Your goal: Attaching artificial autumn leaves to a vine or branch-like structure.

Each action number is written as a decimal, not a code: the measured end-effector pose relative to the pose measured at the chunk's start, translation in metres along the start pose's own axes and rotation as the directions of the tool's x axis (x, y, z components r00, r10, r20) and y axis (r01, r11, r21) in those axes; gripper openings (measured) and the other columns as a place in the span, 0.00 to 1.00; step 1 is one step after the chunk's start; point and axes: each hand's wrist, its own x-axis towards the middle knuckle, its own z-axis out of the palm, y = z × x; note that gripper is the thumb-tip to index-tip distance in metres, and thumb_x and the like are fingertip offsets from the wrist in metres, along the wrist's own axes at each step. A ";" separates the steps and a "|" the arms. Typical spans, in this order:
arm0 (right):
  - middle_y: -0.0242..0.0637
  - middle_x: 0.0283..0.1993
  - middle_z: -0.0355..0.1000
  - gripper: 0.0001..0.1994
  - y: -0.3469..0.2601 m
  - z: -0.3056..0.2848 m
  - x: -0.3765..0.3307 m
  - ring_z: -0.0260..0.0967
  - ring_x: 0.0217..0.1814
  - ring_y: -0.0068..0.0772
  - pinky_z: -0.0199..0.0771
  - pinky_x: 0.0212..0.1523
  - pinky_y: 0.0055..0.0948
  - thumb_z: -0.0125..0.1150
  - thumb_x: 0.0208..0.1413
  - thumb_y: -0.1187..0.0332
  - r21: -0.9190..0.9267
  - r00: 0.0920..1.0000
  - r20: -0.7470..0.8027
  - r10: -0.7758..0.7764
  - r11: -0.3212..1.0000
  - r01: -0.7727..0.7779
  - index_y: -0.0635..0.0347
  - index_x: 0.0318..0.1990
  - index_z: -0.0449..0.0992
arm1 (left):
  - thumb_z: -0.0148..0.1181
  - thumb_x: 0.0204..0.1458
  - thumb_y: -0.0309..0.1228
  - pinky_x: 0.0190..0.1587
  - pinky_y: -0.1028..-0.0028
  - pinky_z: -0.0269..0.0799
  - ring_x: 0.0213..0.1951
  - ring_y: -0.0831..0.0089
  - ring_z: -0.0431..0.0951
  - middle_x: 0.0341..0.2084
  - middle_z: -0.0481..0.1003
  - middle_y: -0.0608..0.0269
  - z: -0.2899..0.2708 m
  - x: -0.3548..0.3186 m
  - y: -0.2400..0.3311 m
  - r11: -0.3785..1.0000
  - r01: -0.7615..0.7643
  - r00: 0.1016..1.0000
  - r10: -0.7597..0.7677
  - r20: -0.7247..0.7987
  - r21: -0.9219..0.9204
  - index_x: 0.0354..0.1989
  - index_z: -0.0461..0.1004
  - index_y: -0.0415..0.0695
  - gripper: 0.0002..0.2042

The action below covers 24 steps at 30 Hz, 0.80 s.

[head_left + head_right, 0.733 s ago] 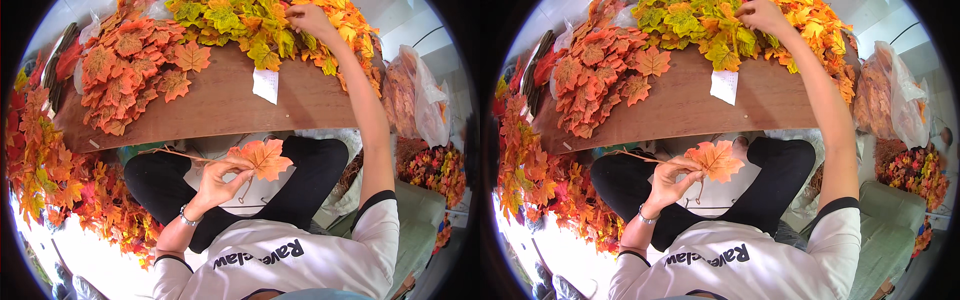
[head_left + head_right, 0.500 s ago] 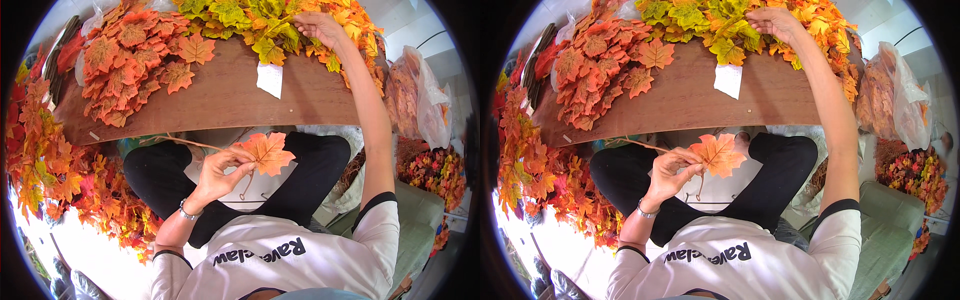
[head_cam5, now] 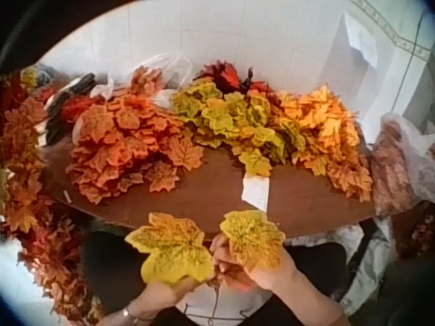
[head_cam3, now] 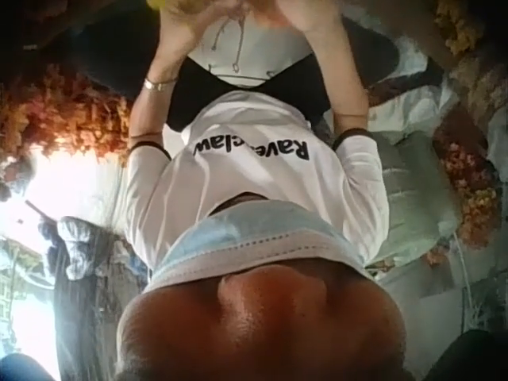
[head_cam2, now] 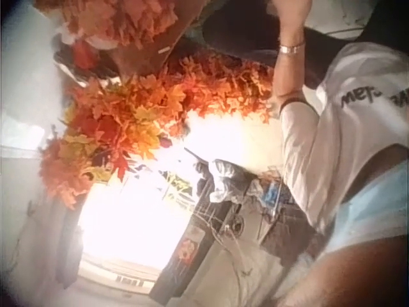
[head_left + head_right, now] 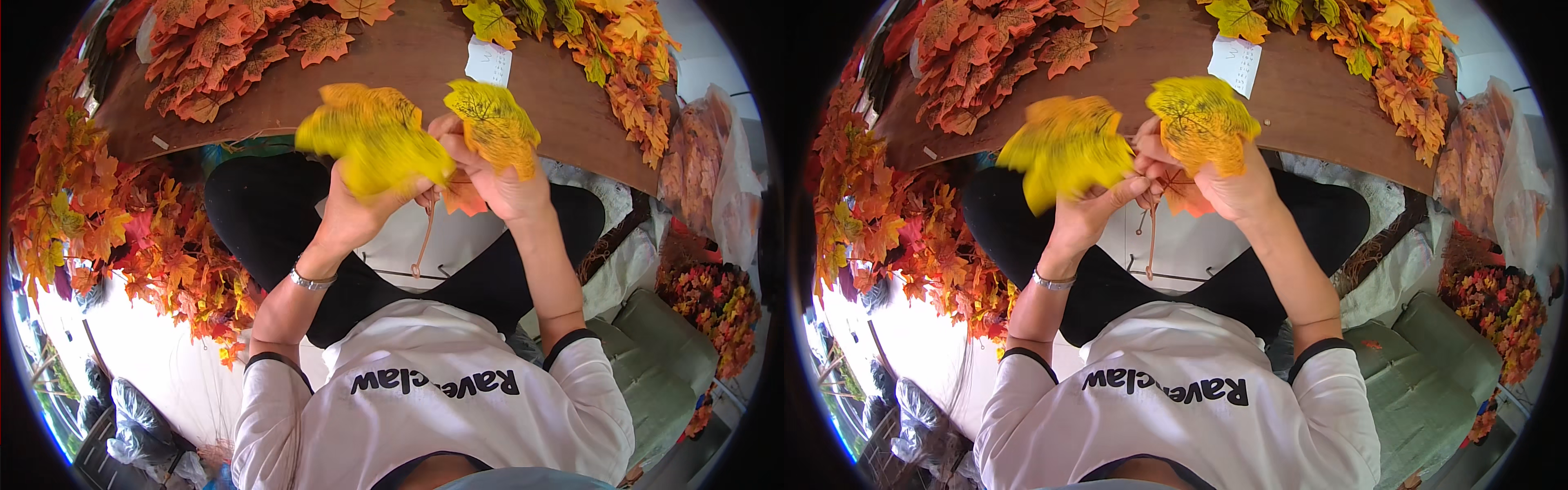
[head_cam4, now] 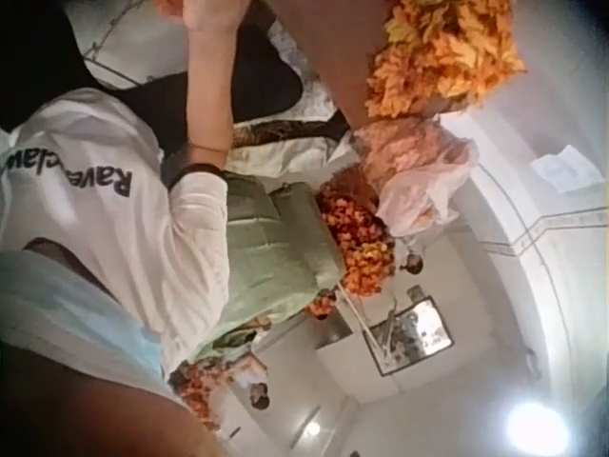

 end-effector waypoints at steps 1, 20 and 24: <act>0.37 0.38 0.67 0.13 0.005 -0.001 -0.002 0.66 0.37 0.30 0.68 0.34 0.29 0.55 0.51 0.68 0.001 1.000 -0.002 0.000 1.000 0.000 0.64 0.43 0.68 | 0.55 0.49 0.21 0.33 0.78 0.73 0.29 0.75 0.75 0.27 0.74 0.57 -0.001 0.001 0.000 1.000 0.002 1.000 -0.002 0.001 0.000 0.34 0.68 0.34 0.06; 0.32 0.23 0.66 0.10 0.040 0.021 -0.029 0.61 0.23 0.23 0.65 0.27 0.27 0.57 0.52 0.67 0.619 0.915 -0.273 0.296 0.783 -0.068 0.65 0.36 0.71 | 0.56 0.48 0.19 0.31 0.82 0.72 0.27 0.77 0.74 0.25 0.74 0.56 0.005 0.000 0.000 0.983 0.013 0.995 0.006 0.101 -0.184 0.33 0.67 0.33 0.06; 0.32 0.22 0.65 0.10 0.040 0.022 -0.029 0.61 0.23 0.22 0.65 0.27 0.26 0.56 0.52 0.67 0.611 0.914 -0.282 0.291 0.789 -0.063 0.65 0.36 0.71 | 0.55 0.48 0.19 0.31 0.82 0.72 0.27 0.78 0.74 0.25 0.74 0.56 0.006 -0.002 0.000 0.981 0.027 0.996 -0.011 0.084 -0.193 0.33 0.67 0.33 0.05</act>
